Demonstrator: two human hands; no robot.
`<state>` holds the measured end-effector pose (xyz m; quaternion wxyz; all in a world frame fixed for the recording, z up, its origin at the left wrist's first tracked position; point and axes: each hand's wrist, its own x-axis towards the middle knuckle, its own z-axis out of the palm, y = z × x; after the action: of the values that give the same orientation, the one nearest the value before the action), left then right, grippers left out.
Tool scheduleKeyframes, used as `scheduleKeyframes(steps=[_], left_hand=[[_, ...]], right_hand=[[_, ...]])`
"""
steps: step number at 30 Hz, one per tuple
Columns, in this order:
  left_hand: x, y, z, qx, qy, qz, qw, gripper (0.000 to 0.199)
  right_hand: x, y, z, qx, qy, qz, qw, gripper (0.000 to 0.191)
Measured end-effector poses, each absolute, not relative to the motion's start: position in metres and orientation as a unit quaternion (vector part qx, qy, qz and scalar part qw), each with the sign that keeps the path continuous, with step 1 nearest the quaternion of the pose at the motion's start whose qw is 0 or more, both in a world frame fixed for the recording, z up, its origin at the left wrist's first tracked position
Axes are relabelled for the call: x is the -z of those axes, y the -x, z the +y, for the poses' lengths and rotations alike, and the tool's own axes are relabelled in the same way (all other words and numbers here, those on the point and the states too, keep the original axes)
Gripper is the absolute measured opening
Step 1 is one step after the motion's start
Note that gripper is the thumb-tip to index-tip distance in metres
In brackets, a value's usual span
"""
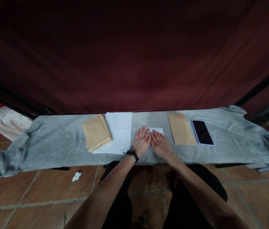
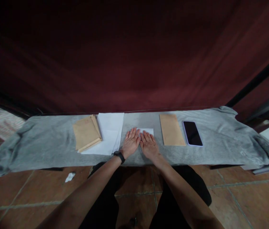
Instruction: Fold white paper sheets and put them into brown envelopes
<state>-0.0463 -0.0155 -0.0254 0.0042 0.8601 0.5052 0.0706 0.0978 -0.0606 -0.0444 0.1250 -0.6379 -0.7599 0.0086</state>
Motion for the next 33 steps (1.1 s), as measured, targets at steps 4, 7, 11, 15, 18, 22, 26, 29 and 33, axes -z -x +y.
scheduleKeyframes(steps=[4,7,11,15,18,22,26,29,33], left_hand=[[0.029,0.046,-0.014,-0.071,-0.860,0.505,-0.003,0.055],[0.030,0.046,-0.015,-0.070,-0.858,0.509,-0.005,0.056],[0.031,0.045,-0.016,-0.078,-0.858,0.508,-0.007,0.057],[0.030,0.044,-0.017,-0.077,-0.857,0.510,0.000,0.057],[0.029,0.044,-0.018,-0.079,-0.856,0.511,0.007,0.057],[0.027,0.043,-0.018,-0.082,-0.854,0.513,0.012,0.057],[0.028,0.044,-0.018,-0.087,-0.856,0.510,0.015,0.057],[0.030,0.044,-0.018,-0.095,-0.855,0.510,0.018,0.057],[0.032,0.044,-0.019,-0.101,-0.856,0.507,0.021,0.057]], right_hand=[[0.045,-0.101,-0.057,-0.001,0.645,-0.754,0.125,0.053],[0.044,-0.107,-0.053,0.002,0.656,-0.745,0.122,0.053],[0.045,-0.116,-0.052,0.018,0.660,-0.740,0.126,0.055],[0.048,-0.122,-0.052,0.029,0.660,-0.739,0.132,0.058],[0.050,-0.126,-0.051,0.034,0.662,-0.737,0.129,0.059],[0.051,-0.132,-0.051,0.035,0.674,-0.728,0.119,0.060],[0.049,-0.135,-0.053,0.047,0.688,-0.715,0.119,0.059],[0.042,-0.133,-0.052,0.048,0.692,-0.709,0.129,0.058],[0.036,-0.120,-0.048,0.016,0.666,-0.732,0.143,0.058]])
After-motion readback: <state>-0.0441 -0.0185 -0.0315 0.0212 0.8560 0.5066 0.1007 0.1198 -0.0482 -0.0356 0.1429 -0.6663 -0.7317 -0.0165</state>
